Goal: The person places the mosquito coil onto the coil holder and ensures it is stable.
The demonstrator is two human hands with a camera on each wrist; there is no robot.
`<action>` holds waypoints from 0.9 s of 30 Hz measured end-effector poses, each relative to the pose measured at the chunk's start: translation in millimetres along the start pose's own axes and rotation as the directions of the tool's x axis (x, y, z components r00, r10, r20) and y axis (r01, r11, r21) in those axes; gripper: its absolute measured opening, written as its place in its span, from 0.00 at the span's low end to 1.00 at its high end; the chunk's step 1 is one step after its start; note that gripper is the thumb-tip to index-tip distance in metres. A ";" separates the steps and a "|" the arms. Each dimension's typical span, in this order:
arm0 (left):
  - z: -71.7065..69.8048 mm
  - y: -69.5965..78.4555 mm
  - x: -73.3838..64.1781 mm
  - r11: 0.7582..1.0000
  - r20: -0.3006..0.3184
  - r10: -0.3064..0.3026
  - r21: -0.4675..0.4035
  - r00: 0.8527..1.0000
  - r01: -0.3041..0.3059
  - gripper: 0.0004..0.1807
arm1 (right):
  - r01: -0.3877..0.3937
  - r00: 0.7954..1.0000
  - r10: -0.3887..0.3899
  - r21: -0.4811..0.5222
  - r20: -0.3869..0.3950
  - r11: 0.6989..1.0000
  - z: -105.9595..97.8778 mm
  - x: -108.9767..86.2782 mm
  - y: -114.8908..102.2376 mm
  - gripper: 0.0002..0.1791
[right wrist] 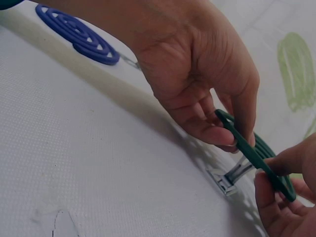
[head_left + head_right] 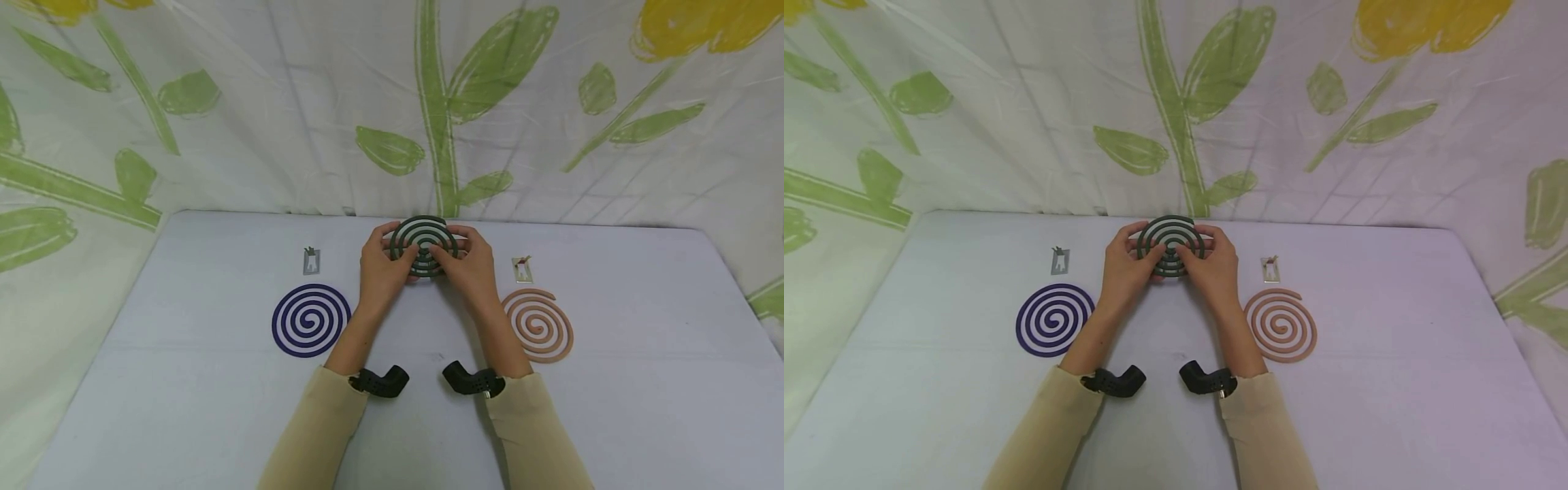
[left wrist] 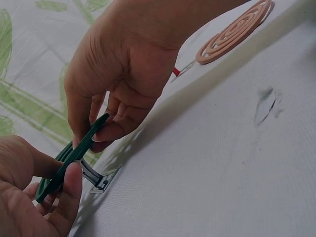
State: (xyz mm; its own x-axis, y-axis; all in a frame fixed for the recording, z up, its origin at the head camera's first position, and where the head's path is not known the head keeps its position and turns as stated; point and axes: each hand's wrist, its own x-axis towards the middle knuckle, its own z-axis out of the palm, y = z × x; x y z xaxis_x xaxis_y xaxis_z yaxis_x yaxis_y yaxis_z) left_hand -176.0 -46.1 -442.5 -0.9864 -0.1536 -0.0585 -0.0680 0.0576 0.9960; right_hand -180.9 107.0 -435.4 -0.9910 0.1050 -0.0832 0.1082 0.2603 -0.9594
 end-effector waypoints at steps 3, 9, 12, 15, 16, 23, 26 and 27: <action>0.0 0.3 -0.2 1.000 0.000 -0.001 0.001 1.000 0.001 0.29 | 0.002 1.000 -0.002 0.000 0.000 1.000 0.0 -0.4 -0.8 0.29; -0.7 -0.1 0.0 1.000 0.005 0.004 -0.002 1.000 -0.004 0.29 | 0.007 1.000 -0.007 0.003 -0.004 1.000 0.5 0.0 -0.2 0.28; -1.0 -0.6 0.3 1.000 0.007 0.005 -0.006 1.000 -0.005 0.29 | 0.008 1.000 -0.008 0.006 0.001 1.000 0.8 0.4 0.0 0.28; -0.7 -0.8 0.6 1.000 0.008 0.005 -0.007 1.000 -0.005 0.29 | 0.006 1.000 -0.006 0.001 0.001 1.000 0.7 0.6 0.2 0.29; -0.7 -0.9 0.7 1.000 0.009 0.006 -0.006 1.000 -0.006 0.29 | 0.005 1.000 -0.005 -0.002 0.000 1.000 0.6 0.6 0.3 0.29; -0.3 -2.3 1.4 1.000 0.009 0.003 0.007 1.000 -0.003 0.30 | 0.010 1.000 -0.010 -0.019 -0.011 1.000 0.8 0.8 1.8 0.28; -0.1 -3.0 1.4 1.000 0.006 -0.007 0.010 1.000 0.007 0.30 | 0.013 1.000 -0.014 -0.036 -0.013 0.999 1.1 1.2 3.4 0.28; 0.0 -3.3 1.4 1.000 0.005 -0.009 0.012 1.000 0.009 0.30 | 0.014 1.000 -0.015 -0.043 -0.014 0.999 1.1 1.3 3.7 0.28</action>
State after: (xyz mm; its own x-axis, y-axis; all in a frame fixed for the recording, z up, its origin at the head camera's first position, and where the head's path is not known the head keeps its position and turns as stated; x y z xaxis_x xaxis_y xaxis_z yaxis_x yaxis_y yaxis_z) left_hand -177.2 -46.5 -445.9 -0.9865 -0.1492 -0.0681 -0.0790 0.0684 0.9945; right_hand -181.8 107.1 -439.4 -0.9913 0.1145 -0.0651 0.0973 0.3031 -0.9480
